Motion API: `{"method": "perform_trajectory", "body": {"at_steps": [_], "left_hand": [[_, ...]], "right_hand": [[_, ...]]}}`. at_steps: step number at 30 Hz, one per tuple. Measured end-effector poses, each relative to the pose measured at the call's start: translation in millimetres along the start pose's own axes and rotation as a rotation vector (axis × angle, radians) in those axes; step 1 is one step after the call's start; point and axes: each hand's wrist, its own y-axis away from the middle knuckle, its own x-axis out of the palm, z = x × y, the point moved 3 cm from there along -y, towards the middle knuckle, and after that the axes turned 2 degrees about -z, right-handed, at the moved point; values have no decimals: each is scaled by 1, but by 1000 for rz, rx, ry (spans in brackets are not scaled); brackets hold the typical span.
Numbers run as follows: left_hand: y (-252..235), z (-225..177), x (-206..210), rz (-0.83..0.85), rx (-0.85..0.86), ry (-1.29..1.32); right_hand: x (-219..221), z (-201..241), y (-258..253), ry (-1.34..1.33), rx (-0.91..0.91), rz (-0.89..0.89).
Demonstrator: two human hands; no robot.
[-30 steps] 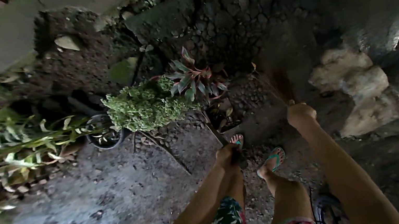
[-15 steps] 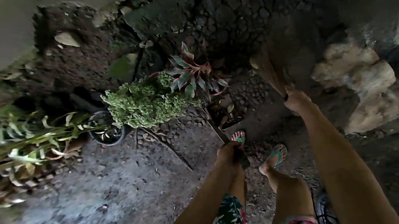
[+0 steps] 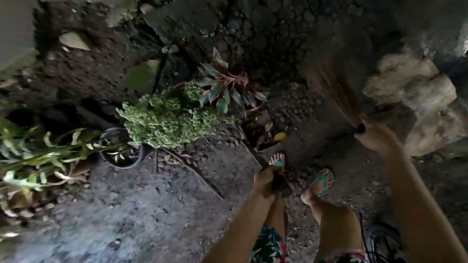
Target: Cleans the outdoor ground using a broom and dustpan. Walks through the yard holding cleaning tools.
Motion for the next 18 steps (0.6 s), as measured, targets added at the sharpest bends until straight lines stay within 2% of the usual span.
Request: {"method": "perform_trajectory", "body": {"at_steps": [3, 6, 9, 13, 15, 18], "left_hand": [[2, -2, -2, 35, -4, 51], [3, -5, -5, 45, -26, 89], [4, -8, -12, 58, -40, 77], [7, -6, -13, 63, -51, 69], [7, -4, -11, 61, -37, 72], [5, -3, -11, 39, -21, 80]], "right_hand": [[52, 12, -29, -50, 72, 4], [68, -2, -28, -71, -7, 97], [53, -37, 3, -44, -119, 145], [40, -72, 64, -71, -105, 202], [61, -68, 84, -149, -87, 210], [116, -35, 105, -322, -26, 175]]}}
